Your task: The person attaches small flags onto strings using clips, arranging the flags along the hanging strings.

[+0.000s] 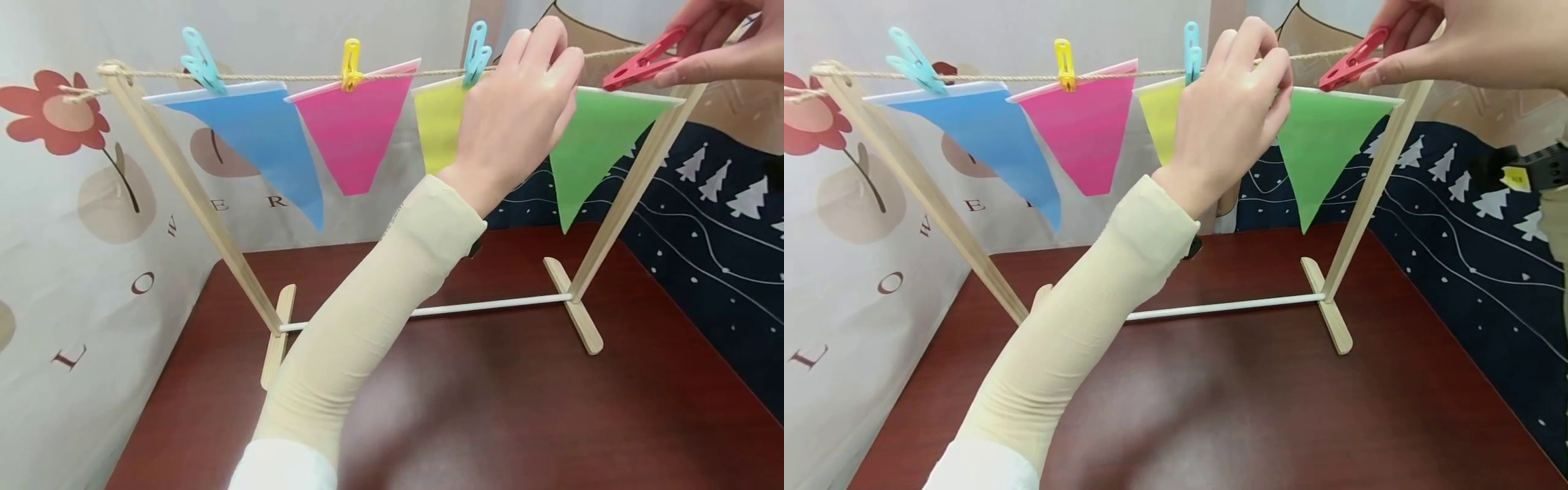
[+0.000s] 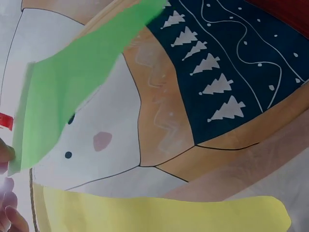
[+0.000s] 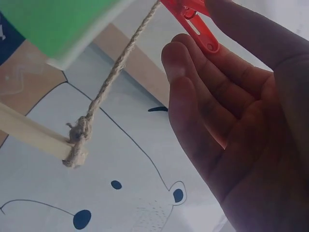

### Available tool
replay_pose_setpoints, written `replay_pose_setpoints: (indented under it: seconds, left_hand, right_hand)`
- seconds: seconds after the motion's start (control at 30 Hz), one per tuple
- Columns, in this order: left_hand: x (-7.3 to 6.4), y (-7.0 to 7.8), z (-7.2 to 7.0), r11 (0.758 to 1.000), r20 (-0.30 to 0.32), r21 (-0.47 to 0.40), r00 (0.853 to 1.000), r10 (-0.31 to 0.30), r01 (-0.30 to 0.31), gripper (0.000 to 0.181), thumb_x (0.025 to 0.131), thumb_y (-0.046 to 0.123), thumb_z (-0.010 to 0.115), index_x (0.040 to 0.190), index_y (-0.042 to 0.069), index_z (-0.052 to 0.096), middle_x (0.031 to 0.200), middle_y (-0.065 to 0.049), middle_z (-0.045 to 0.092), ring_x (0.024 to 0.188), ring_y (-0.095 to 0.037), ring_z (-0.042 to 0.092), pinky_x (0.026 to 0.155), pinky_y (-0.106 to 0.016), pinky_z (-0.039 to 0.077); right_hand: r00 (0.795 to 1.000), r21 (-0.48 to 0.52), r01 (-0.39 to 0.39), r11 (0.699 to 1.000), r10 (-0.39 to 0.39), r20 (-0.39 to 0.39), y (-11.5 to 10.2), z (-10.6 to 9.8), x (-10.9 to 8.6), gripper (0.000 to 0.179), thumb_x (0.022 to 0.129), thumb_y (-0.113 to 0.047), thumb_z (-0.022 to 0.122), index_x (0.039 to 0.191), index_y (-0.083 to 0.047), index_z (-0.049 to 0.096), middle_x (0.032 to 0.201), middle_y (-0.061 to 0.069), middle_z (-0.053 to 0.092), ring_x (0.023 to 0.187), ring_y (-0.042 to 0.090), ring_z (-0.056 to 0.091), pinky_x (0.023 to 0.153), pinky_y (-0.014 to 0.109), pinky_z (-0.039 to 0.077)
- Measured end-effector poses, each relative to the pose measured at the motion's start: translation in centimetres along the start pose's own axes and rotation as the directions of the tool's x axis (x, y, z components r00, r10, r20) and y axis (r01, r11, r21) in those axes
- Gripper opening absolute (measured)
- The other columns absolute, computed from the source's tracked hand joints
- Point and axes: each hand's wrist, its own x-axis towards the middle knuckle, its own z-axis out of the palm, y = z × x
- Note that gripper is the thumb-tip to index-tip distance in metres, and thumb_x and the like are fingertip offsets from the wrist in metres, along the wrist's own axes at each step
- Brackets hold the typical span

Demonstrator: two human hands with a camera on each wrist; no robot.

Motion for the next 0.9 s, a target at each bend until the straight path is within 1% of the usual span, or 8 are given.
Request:
replay_pose_setpoints:
  seconds: [0.07,0.17,0.27,0.47,0.63,0.73,0.83,0.9]
  left_hand:
    - [0.1,0.1,0.0,1.0,0.0,-0.006,1.0,-0.014,0.014,0.037,0.095,0.026,0.026,0.115,0.02,0.056,0.116,0.004,0.048,0.106,-0.013,0.045,0.066,-0.02,0.048]
    - [0.3,0.1,0.2,1.0,-0.004,-0.001,1.0,-0.023,0.023,0.038,0.095,0.027,0.026,0.116,0.021,0.057,0.118,0.004,0.049,0.108,-0.013,0.044,0.073,-0.018,0.048]
    - [0.5,0.2,0.3,0.999,-0.008,-0.011,0.999,-0.032,0.032,0.038,0.095,0.027,0.026,0.116,0.021,0.058,0.119,0.005,0.05,0.109,-0.014,0.044,0.075,-0.017,0.047]
    - [0.8,0.3,0.5,0.996,0.007,-0.059,0.997,-0.073,0.074,0.036,0.095,0.027,0.028,0.116,0.023,0.057,0.124,0.009,0.05,0.107,-0.009,0.046,0.064,-0.021,0.049]
    - [1.1,0.3,0.6,0.991,0.019,-0.068,0.993,-0.113,0.114,0.033,0.094,0.026,0.031,0.114,0.023,0.057,0.123,0.012,0.052,0.102,-0.007,0.051,0.062,-0.024,0.05]
    - [1.2,0.3,0.7,0.991,0.028,-0.064,0.993,-0.119,0.12,0.032,0.093,0.025,0.031,0.114,0.022,0.056,0.119,0.013,0.055,0.096,-0.006,0.054,0.061,-0.023,0.049]
    - [1.3,0.2,0.8,0.99,0.033,-0.056,0.991,-0.127,0.129,0.03,0.094,0.024,0.031,0.111,0.021,0.055,0.109,0.012,0.059,0.09,-0.007,0.054,0.058,-0.023,0.047]
    - [1.3,0.2,0.9,0.989,0.038,-0.056,0.99,-0.137,0.139,0.029,0.094,0.025,0.031,0.109,0.021,0.055,0.103,0.012,0.06,0.087,-0.007,0.054,0.057,-0.023,0.046]
  right_hand:
    - [1.0,0.004,0.003,1.0,-0.003,0.007,-0.9,-0.1,-0.4,0.048,0.071,-0.009,0.075,0.087,-0.044,0.046,0.073,-0.041,0.042,0.06,-0.019,0.043,0.05,0.001,0.035]
    - [1.0,-0.001,0.009,1.0,-0.009,0.005,-1.0,-0.2,-0.7,0.048,0.072,-0.009,0.074,0.088,-0.044,0.045,0.074,-0.042,0.04,0.06,-0.019,0.042,0.051,0.0,0.035]
    - [1.0,-0.017,0.023,1.0,-0.023,0.002,-0.7,-0.3,-0.7,0.049,0.074,-0.008,0.073,0.089,-0.044,0.044,0.075,-0.043,0.039,0.062,-0.02,0.042,0.054,-0.001,0.034]
    - [0.996,-0.059,0.084,0.995,-0.085,-0.004,-0.4,-0.5,0.0,0.052,0.074,-0.006,0.073,0.09,-0.044,0.043,0.076,-0.046,0.036,0.064,-0.022,0.04,0.053,0.0,0.033]
    - [0.99,-0.069,0.138,0.988,-0.139,-0.009,-0.2,-1.0,0.6,0.056,0.072,-0.002,0.073,0.092,-0.044,0.043,0.078,-0.047,0.036,0.066,-0.024,0.04,0.053,-0.001,0.033]
    - [0.989,-0.076,0.147,0.986,-0.148,-0.008,0.0,-1.2,0.8,0.057,0.071,-0.001,0.074,0.092,-0.045,0.043,0.078,-0.047,0.036,0.067,-0.025,0.04,0.053,-0.001,0.033]
    - [0.988,-0.082,0.151,0.985,-0.152,-0.007,0.3,-1.4,0.9,0.057,0.071,-0.002,0.074,0.092,-0.045,0.042,0.078,-0.047,0.035,0.067,-0.024,0.039,0.055,-0.002,0.033]
    - [0.987,-0.085,0.159,0.984,-0.161,-0.009,0.4,-1.4,0.9,0.054,0.07,-0.002,0.074,0.092,-0.042,0.045,0.078,-0.047,0.035,0.066,-0.024,0.039,0.056,-0.002,0.033]
